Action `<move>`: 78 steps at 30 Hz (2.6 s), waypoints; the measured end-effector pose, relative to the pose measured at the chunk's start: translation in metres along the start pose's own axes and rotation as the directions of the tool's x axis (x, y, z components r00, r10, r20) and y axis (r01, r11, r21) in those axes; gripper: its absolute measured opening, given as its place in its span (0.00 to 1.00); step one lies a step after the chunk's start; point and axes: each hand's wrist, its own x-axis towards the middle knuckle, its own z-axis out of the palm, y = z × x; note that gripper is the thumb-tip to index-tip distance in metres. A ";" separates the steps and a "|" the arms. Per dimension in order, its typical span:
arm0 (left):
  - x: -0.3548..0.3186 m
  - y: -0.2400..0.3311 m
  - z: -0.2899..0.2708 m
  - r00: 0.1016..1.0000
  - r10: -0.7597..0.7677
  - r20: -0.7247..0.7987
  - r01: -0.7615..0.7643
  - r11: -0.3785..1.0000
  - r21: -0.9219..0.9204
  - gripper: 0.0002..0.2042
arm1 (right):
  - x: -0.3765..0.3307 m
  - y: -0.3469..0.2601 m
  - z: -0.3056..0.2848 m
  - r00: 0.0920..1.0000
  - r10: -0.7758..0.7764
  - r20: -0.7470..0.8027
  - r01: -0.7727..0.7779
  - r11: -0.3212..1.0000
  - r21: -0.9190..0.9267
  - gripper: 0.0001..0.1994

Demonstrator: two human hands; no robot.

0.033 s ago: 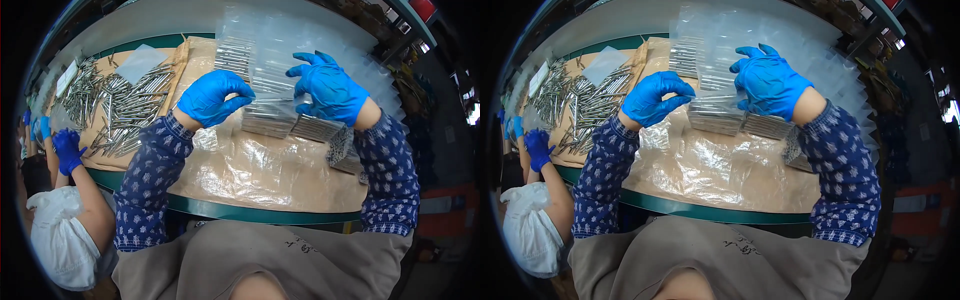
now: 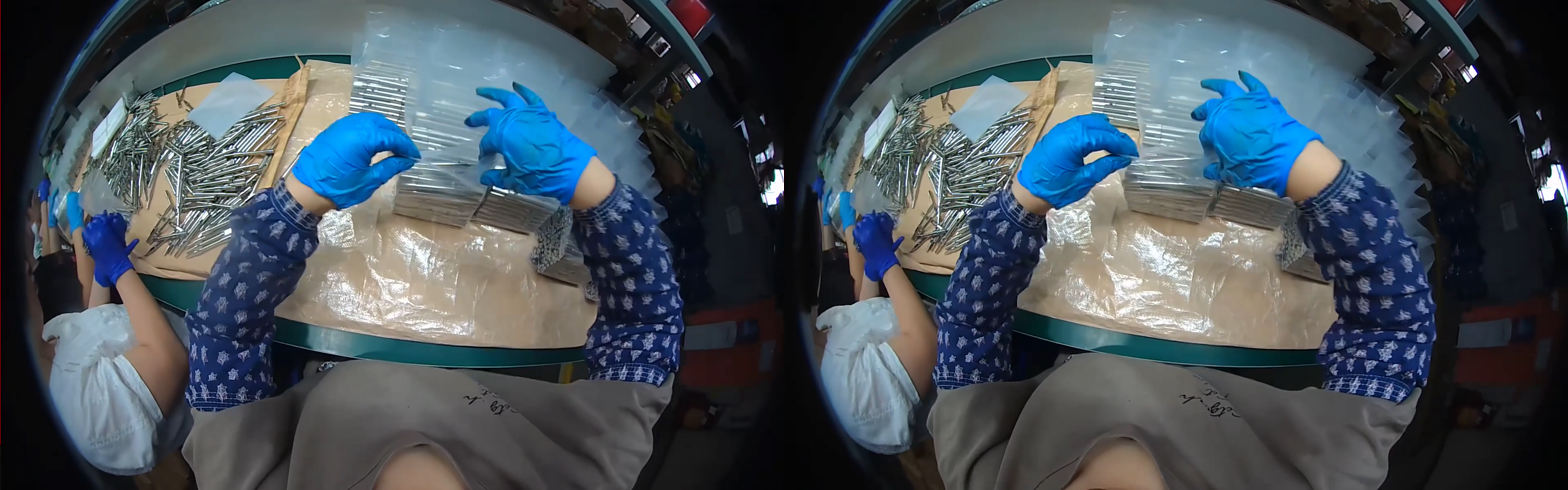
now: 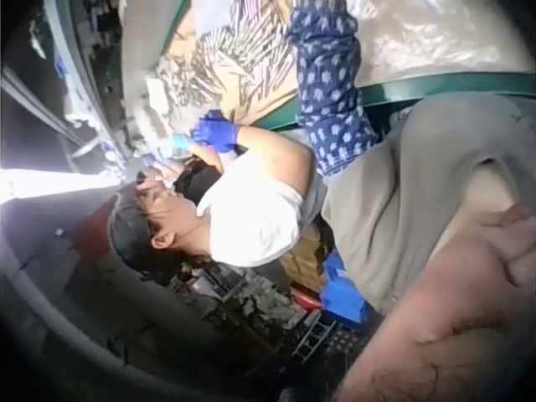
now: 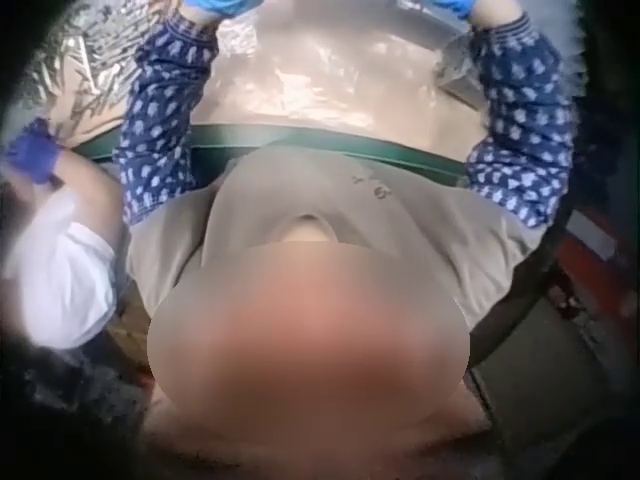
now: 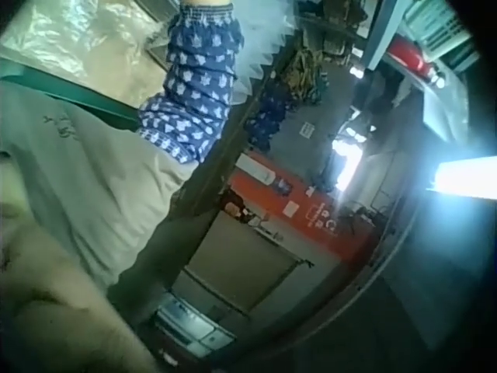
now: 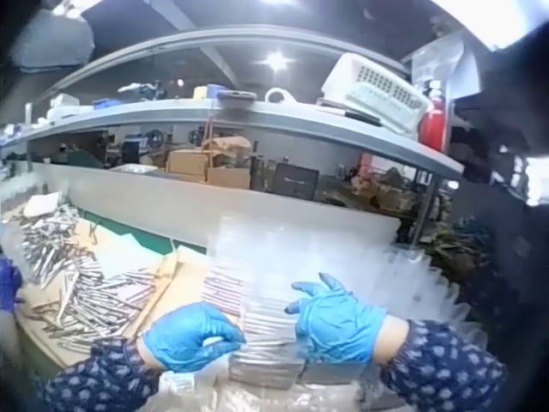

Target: Manually sorting and packaging small metal rods into plastic organizers at a factory workstation.

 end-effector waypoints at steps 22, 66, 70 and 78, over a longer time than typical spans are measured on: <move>-0.014 -0.005 0.018 0.978 0.087 0.189 -0.064 0.990 -0.126 0.09 | -0.006 -0.028 0.001 0.987 0.046 0.152 -0.053 0.998 0.038 0.12; -0.118 0.046 -0.015 0.917 -0.314 0.246 0.322 0.947 0.008 0.19 | 0.059 -0.097 0.075 0.976 -0.106 0.189 0.027 0.926 0.375 0.13; -0.170 0.066 -0.018 0.863 -0.442 0.245 0.481 0.868 -0.125 0.18 | 0.097 -0.119 0.104 0.996 -0.078 0.042 0.047 0.867 0.495 0.09; -0.212 0.046 -0.058 0.801 -0.584 -0.129 0.597 0.766 0.237 0.17 | 0.200 -0.124 0.180 0.987 0.134 -0.084 -0.103 0.949 0.299 0.07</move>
